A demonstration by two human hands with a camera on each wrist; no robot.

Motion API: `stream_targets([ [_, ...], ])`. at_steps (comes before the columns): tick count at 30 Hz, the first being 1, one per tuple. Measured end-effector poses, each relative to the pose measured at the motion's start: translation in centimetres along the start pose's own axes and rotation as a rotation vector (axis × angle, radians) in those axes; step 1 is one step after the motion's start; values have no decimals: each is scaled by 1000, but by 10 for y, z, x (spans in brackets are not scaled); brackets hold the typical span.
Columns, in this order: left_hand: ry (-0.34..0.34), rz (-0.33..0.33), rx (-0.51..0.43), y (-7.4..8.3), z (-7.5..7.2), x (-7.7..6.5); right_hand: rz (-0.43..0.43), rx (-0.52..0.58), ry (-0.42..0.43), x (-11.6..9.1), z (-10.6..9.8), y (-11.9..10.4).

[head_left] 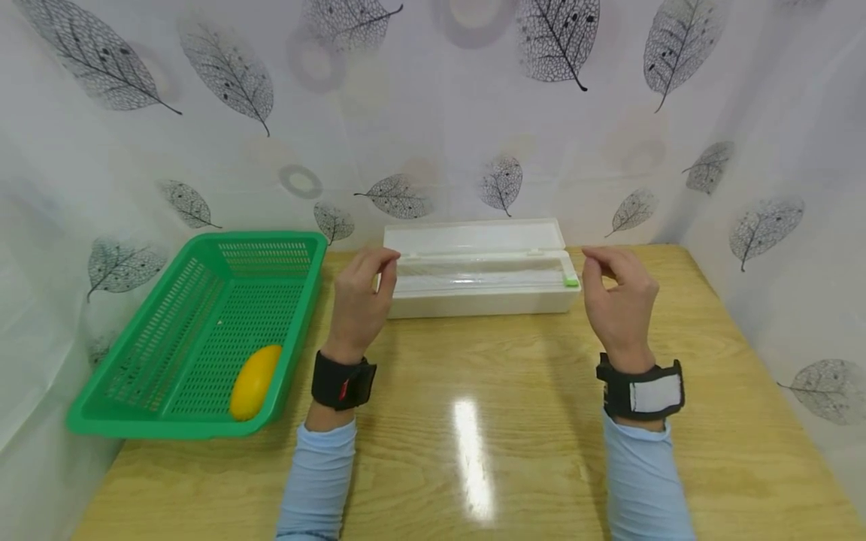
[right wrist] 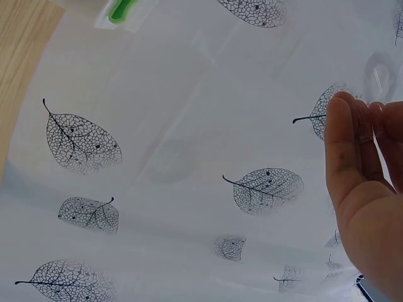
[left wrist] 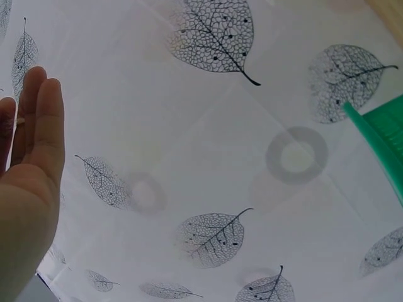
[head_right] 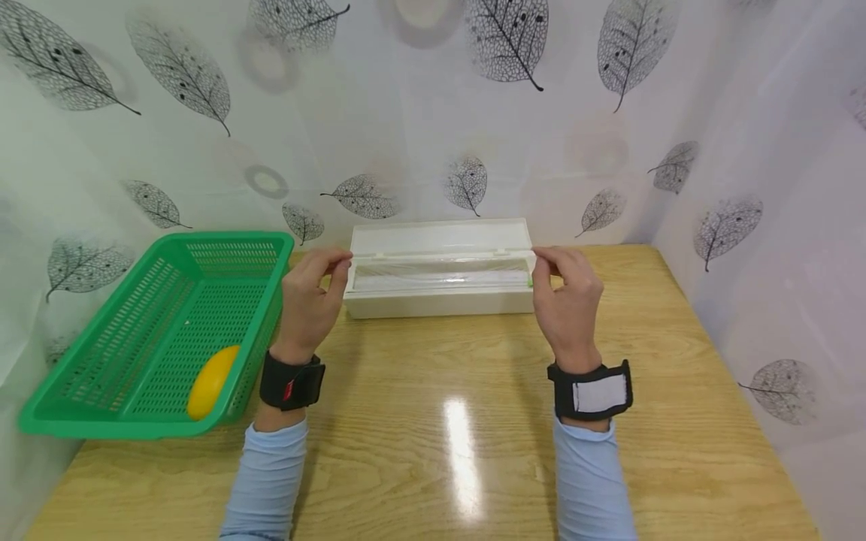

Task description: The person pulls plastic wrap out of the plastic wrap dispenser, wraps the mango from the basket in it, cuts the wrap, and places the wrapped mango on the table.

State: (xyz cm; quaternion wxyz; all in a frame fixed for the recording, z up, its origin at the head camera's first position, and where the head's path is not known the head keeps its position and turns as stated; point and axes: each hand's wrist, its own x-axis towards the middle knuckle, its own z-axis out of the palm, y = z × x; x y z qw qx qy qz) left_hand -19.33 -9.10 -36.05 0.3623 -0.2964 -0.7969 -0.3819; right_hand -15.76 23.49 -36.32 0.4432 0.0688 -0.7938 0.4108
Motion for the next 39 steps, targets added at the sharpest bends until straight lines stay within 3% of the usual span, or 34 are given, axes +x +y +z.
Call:
stream_targets([
  [39,15,29,16,7,-3,1,-32,33,25,2,-5,-4],
])
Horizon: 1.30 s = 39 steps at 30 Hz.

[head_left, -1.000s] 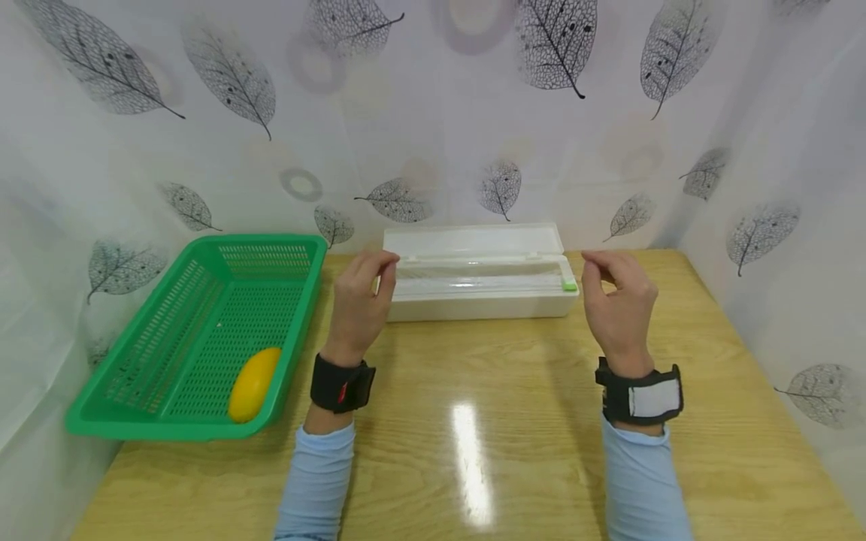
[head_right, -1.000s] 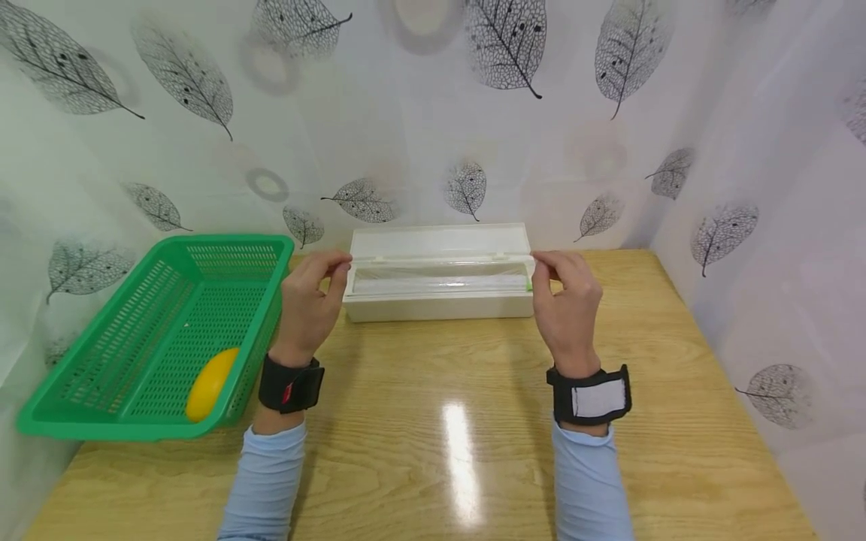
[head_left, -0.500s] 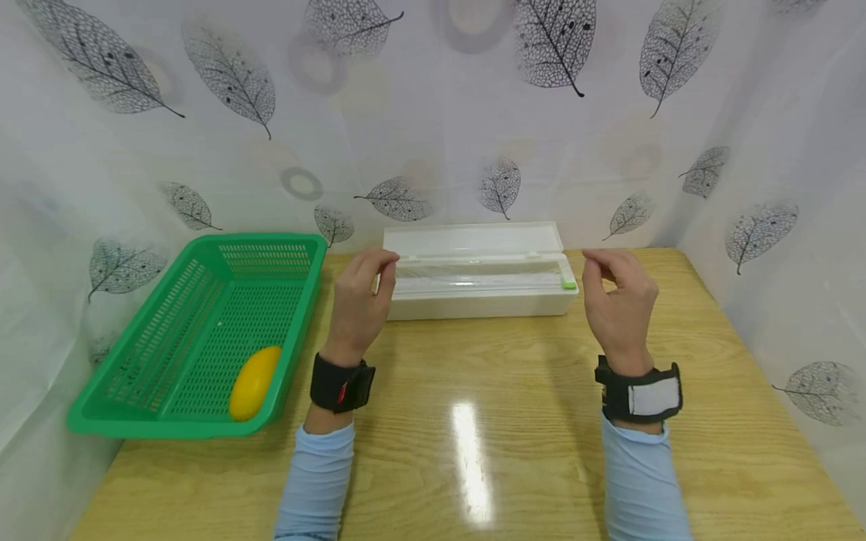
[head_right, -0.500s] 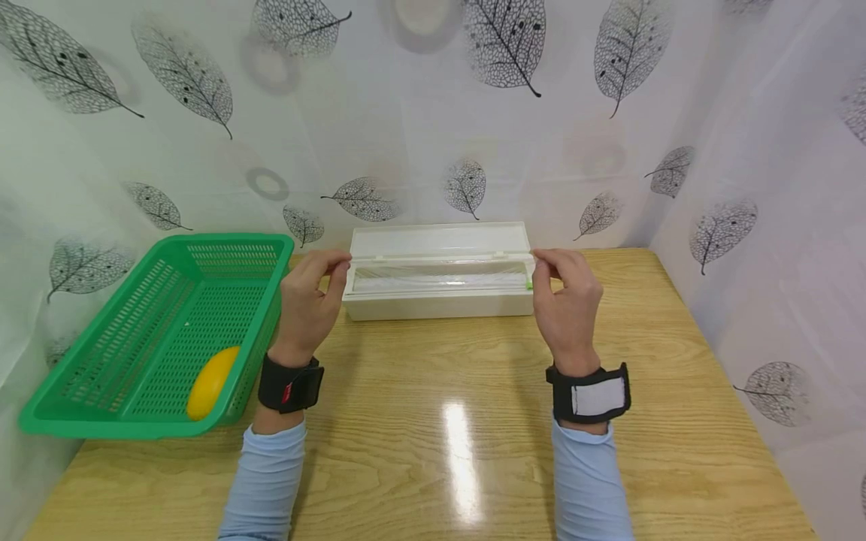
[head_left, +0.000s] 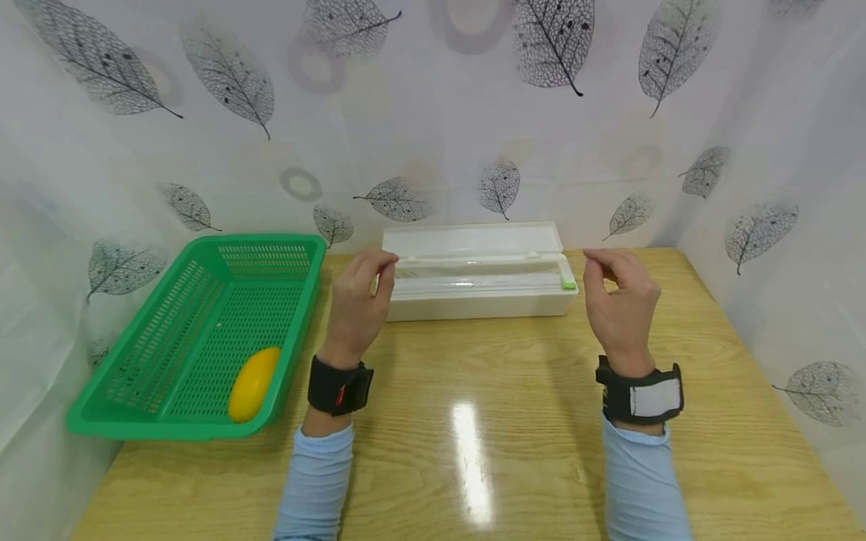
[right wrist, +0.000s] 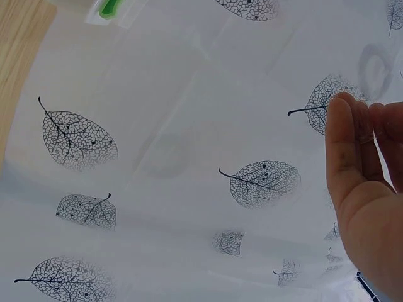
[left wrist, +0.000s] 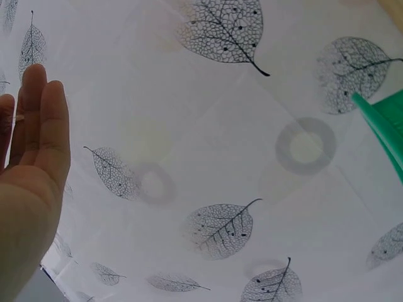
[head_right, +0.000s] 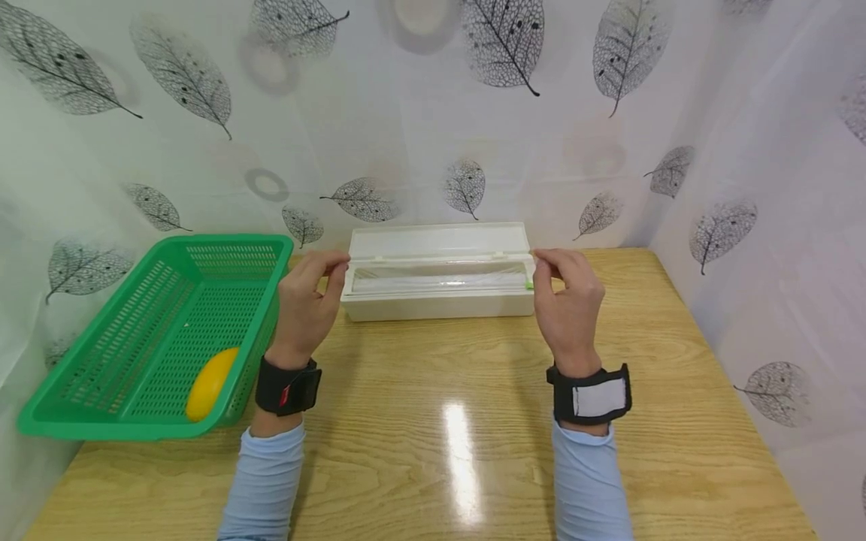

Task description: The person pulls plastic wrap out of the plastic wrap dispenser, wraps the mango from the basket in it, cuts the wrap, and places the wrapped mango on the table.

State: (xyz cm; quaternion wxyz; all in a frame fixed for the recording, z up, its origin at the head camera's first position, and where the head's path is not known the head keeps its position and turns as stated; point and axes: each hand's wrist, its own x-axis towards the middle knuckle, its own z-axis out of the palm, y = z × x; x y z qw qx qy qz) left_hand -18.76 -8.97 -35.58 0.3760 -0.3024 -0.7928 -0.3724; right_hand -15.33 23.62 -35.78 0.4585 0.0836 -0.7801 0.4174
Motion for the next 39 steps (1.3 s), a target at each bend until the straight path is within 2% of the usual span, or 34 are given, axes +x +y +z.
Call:
stream_targets([
  [31,2,25,-8,4,-6,3,4,-7,9,3,-5,-5],
  [39,14,50,-2,7,-8,4,18,-3,14,2,-7,-6],
])
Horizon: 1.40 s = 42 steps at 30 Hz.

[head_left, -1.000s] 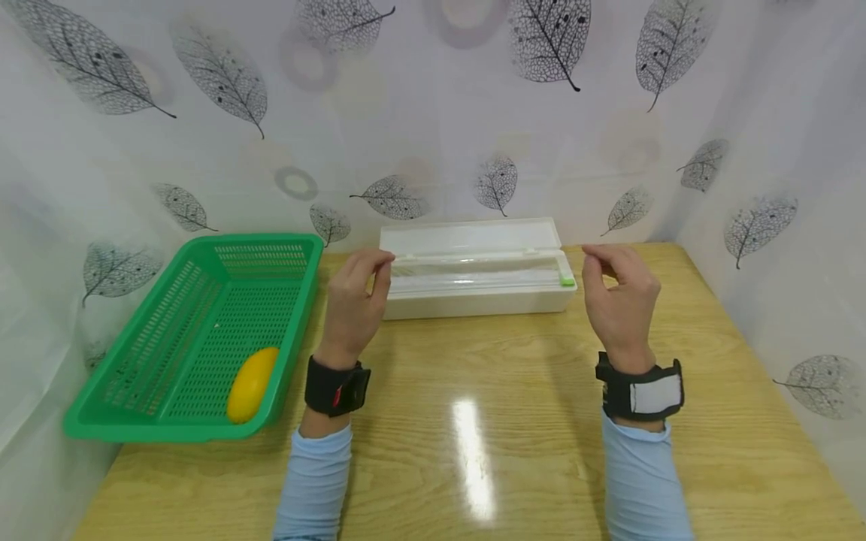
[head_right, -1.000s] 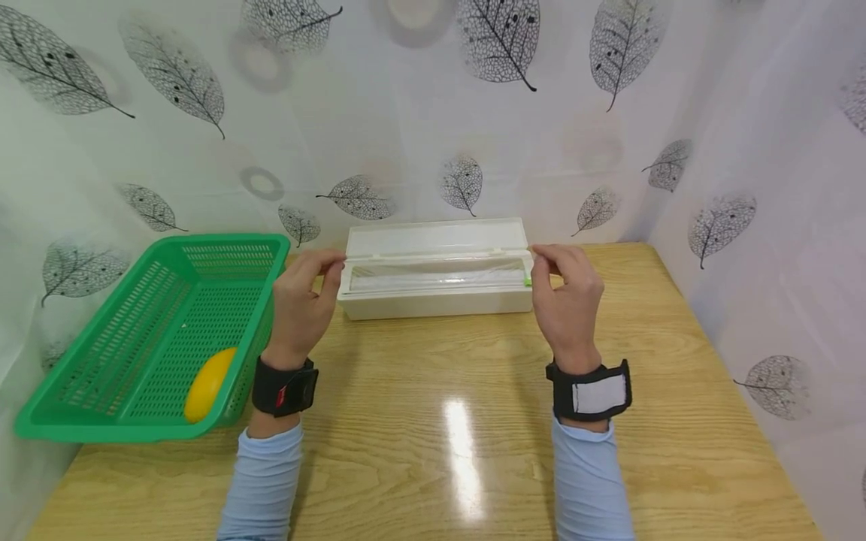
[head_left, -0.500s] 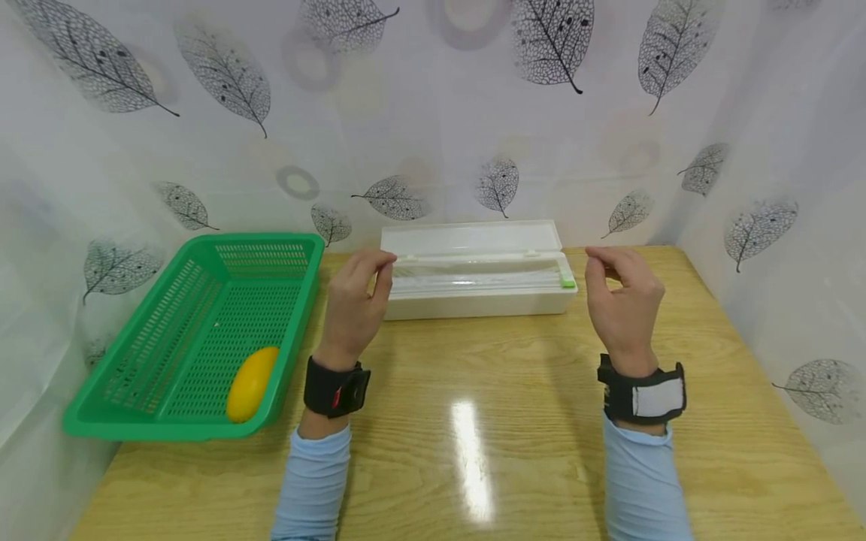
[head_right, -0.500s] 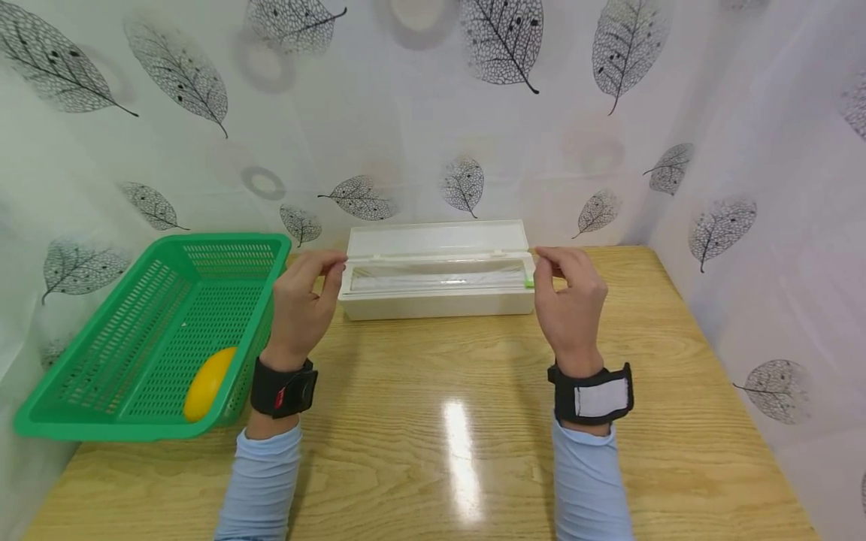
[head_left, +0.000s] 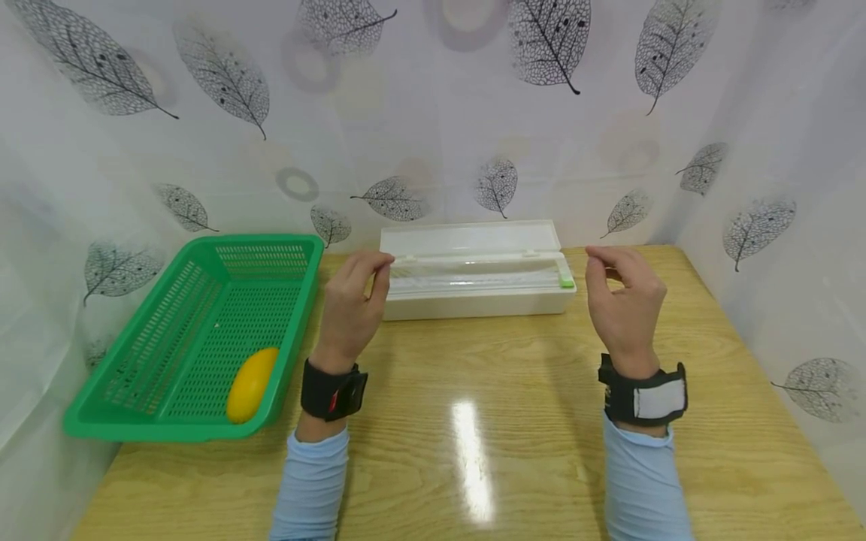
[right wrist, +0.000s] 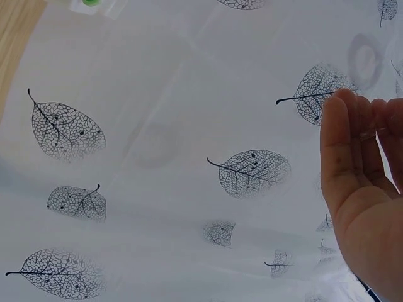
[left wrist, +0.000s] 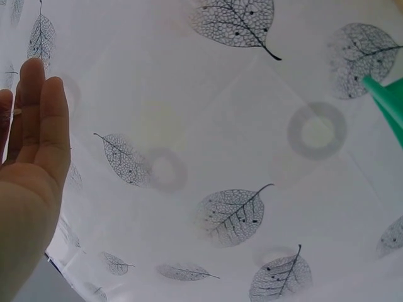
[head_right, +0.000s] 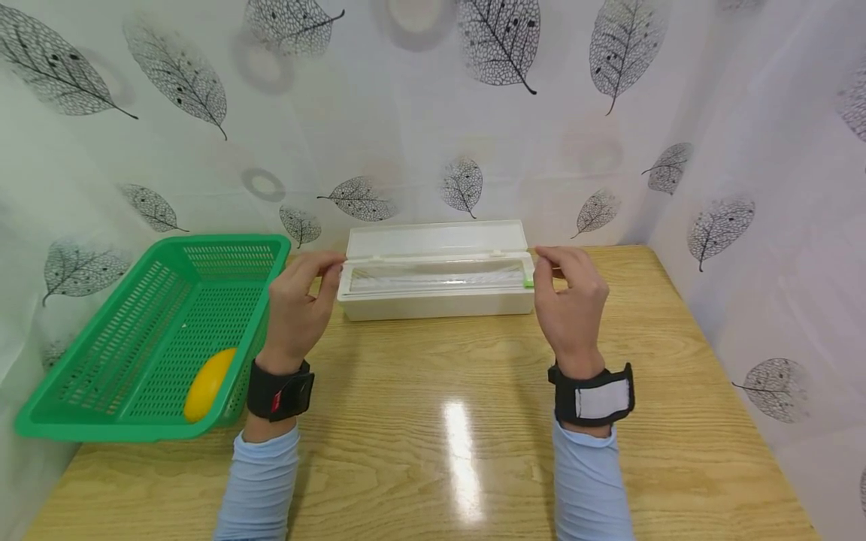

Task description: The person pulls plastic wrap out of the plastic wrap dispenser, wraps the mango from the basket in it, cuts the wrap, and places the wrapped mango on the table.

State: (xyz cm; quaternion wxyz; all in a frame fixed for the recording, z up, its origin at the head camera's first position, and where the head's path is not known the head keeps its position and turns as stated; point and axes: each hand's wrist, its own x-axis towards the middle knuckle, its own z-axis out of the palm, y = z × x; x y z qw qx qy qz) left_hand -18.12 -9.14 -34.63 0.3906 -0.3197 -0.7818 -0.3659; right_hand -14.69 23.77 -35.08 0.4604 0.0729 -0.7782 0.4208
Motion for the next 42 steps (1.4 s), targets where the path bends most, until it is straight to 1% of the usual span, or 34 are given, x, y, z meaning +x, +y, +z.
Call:
stream_targets([
  [12,3,4,2,4,-2,-1,5,-13,-1,0,-5,-4],
  [18,9,4,2,3,-2,-2,3,-5,-2,0,-6,-5],
  [31,-4,0,73,7,-8,-2,-10,-9,6,-1,-8,-7],
  [42,-1,-22,99,7,-10,-1,-24,4,13,1,-8,-8],
])
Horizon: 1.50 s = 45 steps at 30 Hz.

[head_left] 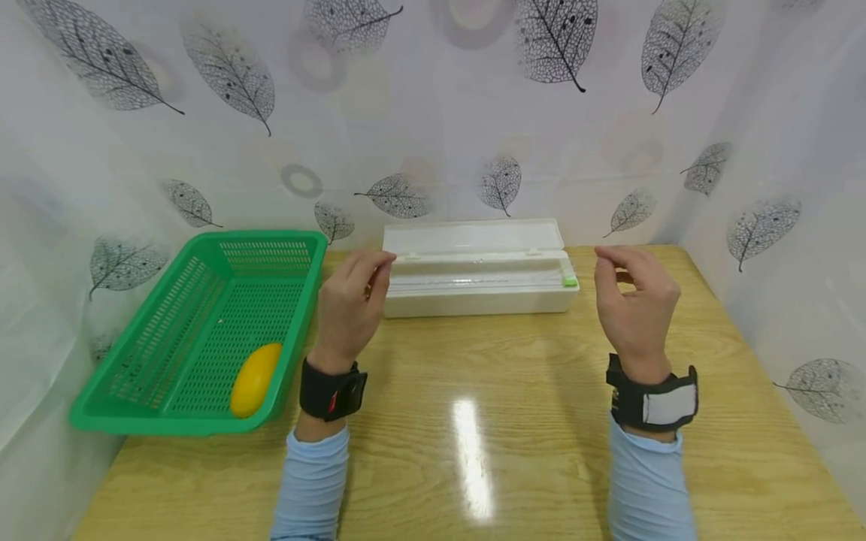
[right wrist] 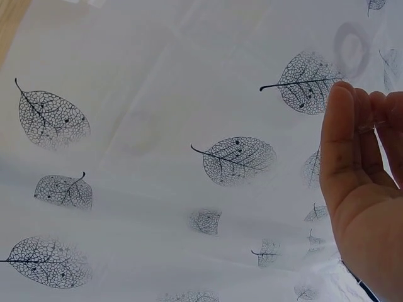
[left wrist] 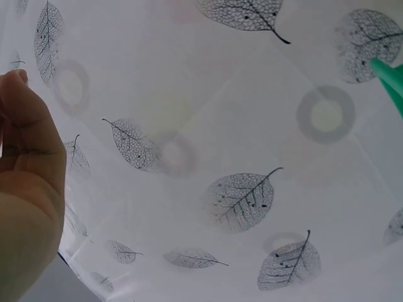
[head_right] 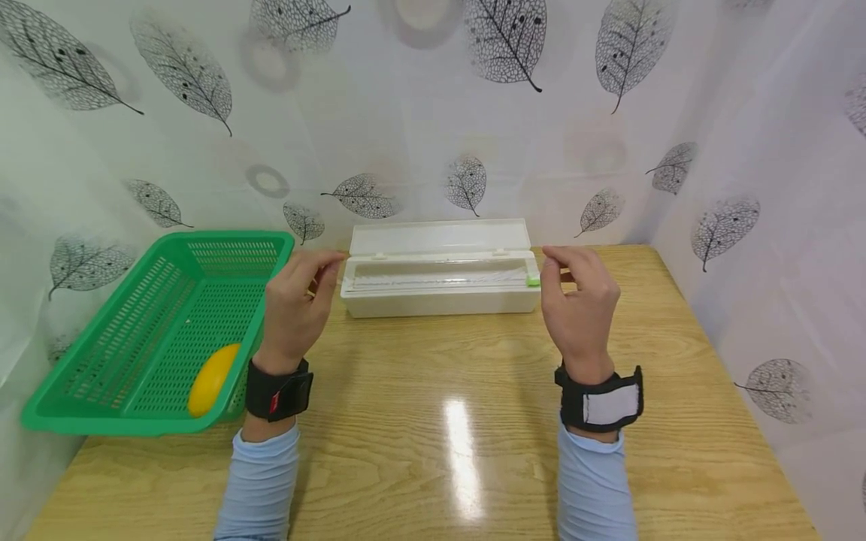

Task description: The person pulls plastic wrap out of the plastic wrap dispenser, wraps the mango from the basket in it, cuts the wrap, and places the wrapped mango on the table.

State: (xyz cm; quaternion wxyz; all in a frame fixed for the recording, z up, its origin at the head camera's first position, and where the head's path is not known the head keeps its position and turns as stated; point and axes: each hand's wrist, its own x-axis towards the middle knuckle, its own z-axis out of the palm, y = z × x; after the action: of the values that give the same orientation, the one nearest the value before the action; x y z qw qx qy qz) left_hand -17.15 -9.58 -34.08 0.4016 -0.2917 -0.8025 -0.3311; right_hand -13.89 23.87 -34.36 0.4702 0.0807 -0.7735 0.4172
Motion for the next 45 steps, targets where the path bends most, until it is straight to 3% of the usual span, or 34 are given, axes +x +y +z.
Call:
stream_targets([
  [45,15,45,27,3,-5,1,-7,-5,13,0,-3,-5],
])
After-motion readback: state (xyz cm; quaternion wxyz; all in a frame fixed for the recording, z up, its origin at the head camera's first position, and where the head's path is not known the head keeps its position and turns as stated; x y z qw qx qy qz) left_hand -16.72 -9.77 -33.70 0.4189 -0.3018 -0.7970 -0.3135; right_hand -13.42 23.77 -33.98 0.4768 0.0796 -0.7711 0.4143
